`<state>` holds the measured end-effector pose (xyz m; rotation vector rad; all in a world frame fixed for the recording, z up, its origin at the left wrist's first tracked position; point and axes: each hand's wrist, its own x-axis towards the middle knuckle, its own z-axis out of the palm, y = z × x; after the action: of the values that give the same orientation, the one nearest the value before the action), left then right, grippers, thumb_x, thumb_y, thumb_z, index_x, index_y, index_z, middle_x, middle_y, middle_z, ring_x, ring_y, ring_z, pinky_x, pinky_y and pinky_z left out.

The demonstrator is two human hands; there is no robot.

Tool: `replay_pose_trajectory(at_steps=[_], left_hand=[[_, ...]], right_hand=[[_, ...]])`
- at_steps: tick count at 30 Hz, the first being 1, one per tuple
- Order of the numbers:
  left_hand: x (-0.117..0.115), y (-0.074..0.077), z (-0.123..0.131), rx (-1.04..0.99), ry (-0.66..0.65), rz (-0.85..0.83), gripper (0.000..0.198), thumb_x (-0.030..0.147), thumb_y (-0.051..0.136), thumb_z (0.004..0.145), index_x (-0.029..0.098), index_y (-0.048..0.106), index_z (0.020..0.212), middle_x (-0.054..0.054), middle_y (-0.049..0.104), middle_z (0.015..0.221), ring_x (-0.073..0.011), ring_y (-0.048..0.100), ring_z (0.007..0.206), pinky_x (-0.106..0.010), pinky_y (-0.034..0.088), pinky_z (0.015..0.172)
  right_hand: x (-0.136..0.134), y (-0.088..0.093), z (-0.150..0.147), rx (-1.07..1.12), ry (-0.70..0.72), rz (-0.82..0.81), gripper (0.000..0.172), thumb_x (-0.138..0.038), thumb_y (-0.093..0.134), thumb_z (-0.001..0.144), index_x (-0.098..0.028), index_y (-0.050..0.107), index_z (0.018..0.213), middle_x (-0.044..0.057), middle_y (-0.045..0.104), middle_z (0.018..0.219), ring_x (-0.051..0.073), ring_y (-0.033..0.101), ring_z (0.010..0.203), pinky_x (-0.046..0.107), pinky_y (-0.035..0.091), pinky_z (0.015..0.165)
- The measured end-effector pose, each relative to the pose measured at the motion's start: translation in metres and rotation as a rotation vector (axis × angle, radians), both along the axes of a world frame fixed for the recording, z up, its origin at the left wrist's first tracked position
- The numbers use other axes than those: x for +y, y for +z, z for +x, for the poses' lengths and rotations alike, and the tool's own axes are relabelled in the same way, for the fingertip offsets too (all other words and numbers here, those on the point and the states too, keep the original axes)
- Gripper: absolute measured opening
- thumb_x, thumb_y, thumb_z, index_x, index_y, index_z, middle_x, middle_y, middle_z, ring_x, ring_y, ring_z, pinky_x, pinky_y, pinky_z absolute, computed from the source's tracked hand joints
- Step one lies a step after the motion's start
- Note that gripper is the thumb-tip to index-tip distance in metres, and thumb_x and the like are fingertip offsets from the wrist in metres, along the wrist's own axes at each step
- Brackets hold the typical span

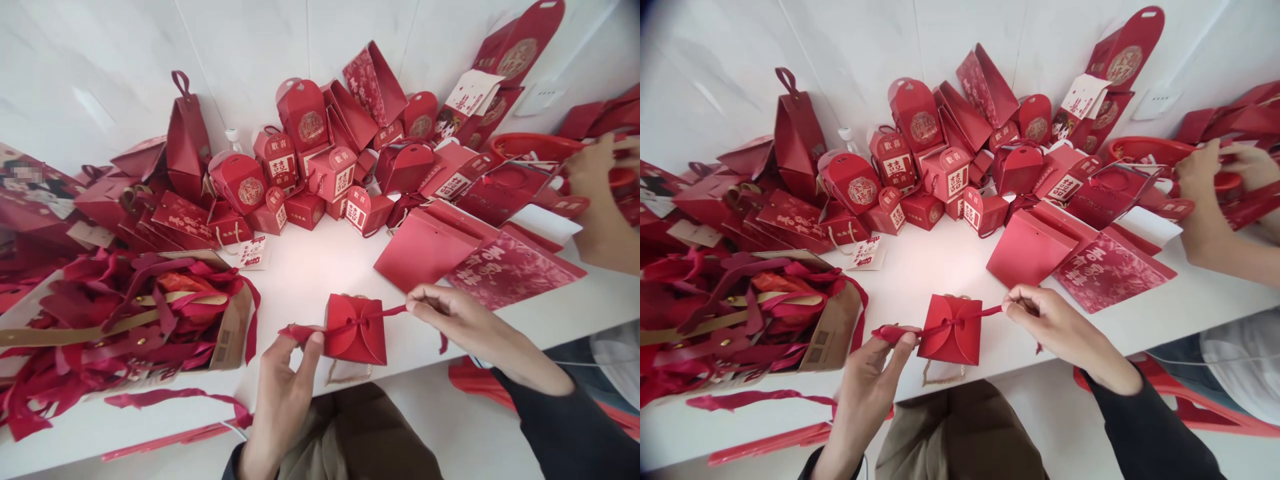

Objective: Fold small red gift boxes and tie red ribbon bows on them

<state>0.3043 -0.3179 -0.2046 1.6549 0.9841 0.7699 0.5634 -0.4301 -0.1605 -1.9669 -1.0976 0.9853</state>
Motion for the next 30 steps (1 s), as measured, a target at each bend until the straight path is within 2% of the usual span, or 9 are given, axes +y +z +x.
replay_pose_trajectory(at_steps=[3, 5, 10, 13, 16, 19, 22, 27, 30], left_hand=[[-0.001, 0.009, 0.008, -0.111, -0.019, -0.095, 0.034, 0.048, 0.057, 0.099, 0.023, 0.075, 0.112, -0.006, 0.076, 0.114, -0.0219, 0.068, 0.112, -0.03, 0.052, 0.097], [-0.001, 0.014, 0.015, -0.168, -0.032, -0.139, 0.035, 0.049, 0.056, 0.099, 0.023, 0.076, 0.112, -0.006, 0.076, 0.115, -0.0214, 0.066, 0.114, -0.03, 0.05, 0.099], [0.0, 0.005, 0.023, -0.19, 0.1, -0.211, 0.038, 0.053, 0.059, 0.096, 0.021, 0.078, 0.101, -0.005, 0.075, 0.098, -0.0185, 0.065, 0.094, -0.027, 0.05, 0.085], [0.002, 0.001, 0.019, -0.109, 0.153, -0.243, 0.042, 0.058, 0.061, 0.092, 0.019, 0.078, 0.098, -0.005, 0.071, 0.084, -0.0184, 0.062, 0.083, -0.028, 0.049, 0.078], [0.007, 0.009, 0.011, -0.073, 0.112, -0.225, 0.038, 0.055, 0.063, 0.091, 0.02, 0.076, 0.099, -0.004, 0.069, 0.079, -0.0188, 0.063, 0.082, -0.029, 0.05, 0.078], [0.016, 0.023, 0.005, -0.045, -0.009, -0.148, 0.029, 0.047, 0.062, 0.092, 0.02, 0.074, 0.091, -0.004, 0.071, 0.082, -0.0186, 0.064, 0.08, -0.029, 0.051, 0.075], [0.022, 0.029, 0.004, 0.043, -0.057, 0.007, 0.031, 0.045, 0.059, 0.094, 0.021, 0.071, 0.08, -0.003, 0.07, 0.077, -0.0181, 0.062, 0.074, -0.03, 0.05, 0.07], [0.022, 0.017, 0.014, 0.159, 0.049, 0.471, 0.012, 0.032, 0.063, 0.091, 0.024, 0.071, 0.094, -0.007, 0.067, 0.103, -0.0238, 0.06, 0.102, -0.036, 0.049, 0.085], [0.023, 0.008, 0.022, 0.159, 0.017, 0.464, 0.023, 0.023, 0.061, 0.089, 0.022, 0.061, 0.112, -0.006, 0.065, 0.103, -0.0217, 0.06, 0.096, -0.036, 0.049, 0.084]], right_hand=[[0.004, -0.003, -0.011, 0.02, -0.058, 0.111, 0.038, -0.059, 0.055, 0.098, -0.023, 0.06, 0.084, -0.003, 0.046, 0.072, 0.014, 0.043, 0.064, 0.025, 0.04, 0.058], [0.007, -0.003, -0.02, 0.113, -0.132, 0.18, 0.038, -0.058, 0.055, 0.099, -0.024, 0.057, 0.083, -0.003, 0.045, 0.075, 0.015, 0.043, 0.068, 0.025, 0.04, 0.062], [0.01, -0.012, -0.03, 0.411, -0.291, 0.292, 0.031, -0.051, 0.064, 0.097, -0.024, 0.056, 0.084, -0.004, 0.047, 0.076, 0.013, 0.047, 0.067, 0.024, 0.04, 0.065], [0.008, -0.018, -0.027, 0.416, -0.311, 0.274, 0.032, -0.051, 0.063, 0.097, -0.023, 0.056, 0.083, -0.004, 0.05, 0.076, 0.013, 0.049, 0.068, 0.026, 0.042, 0.067], [0.006, -0.019, -0.022, 0.307, -0.239, 0.21, 0.03, -0.055, 0.061, 0.097, -0.024, 0.062, 0.095, -0.003, 0.057, 0.08, 0.015, 0.052, 0.07, 0.028, 0.043, 0.069], [0.005, -0.014, -0.019, 0.144, -0.116, 0.137, 0.037, -0.06, 0.059, 0.097, -0.025, 0.065, 0.109, -0.001, 0.064, 0.084, 0.016, 0.054, 0.069, 0.029, 0.043, 0.066], [0.004, -0.007, -0.019, 0.054, -0.014, 0.109, 0.041, -0.061, 0.056, 0.098, -0.023, 0.069, 0.104, 0.001, 0.068, 0.083, 0.018, 0.058, 0.068, 0.03, 0.045, 0.063], [0.002, 0.001, -0.02, -0.049, 0.021, 0.06, 0.041, -0.06, 0.056, 0.097, -0.023, 0.069, 0.111, 0.004, 0.074, 0.094, 0.02, 0.066, 0.071, 0.031, 0.05, 0.065], [0.0, 0.005, -0.021, -0.044, -0.011, 0.053, 0.039, -0.059, 0.058, 0.096, -0.024, 0.068, 0.112, 0.004, 0.075, 0.092, 0.019, 0.066, 0.066, 0.03, 0.05, 0.062]])
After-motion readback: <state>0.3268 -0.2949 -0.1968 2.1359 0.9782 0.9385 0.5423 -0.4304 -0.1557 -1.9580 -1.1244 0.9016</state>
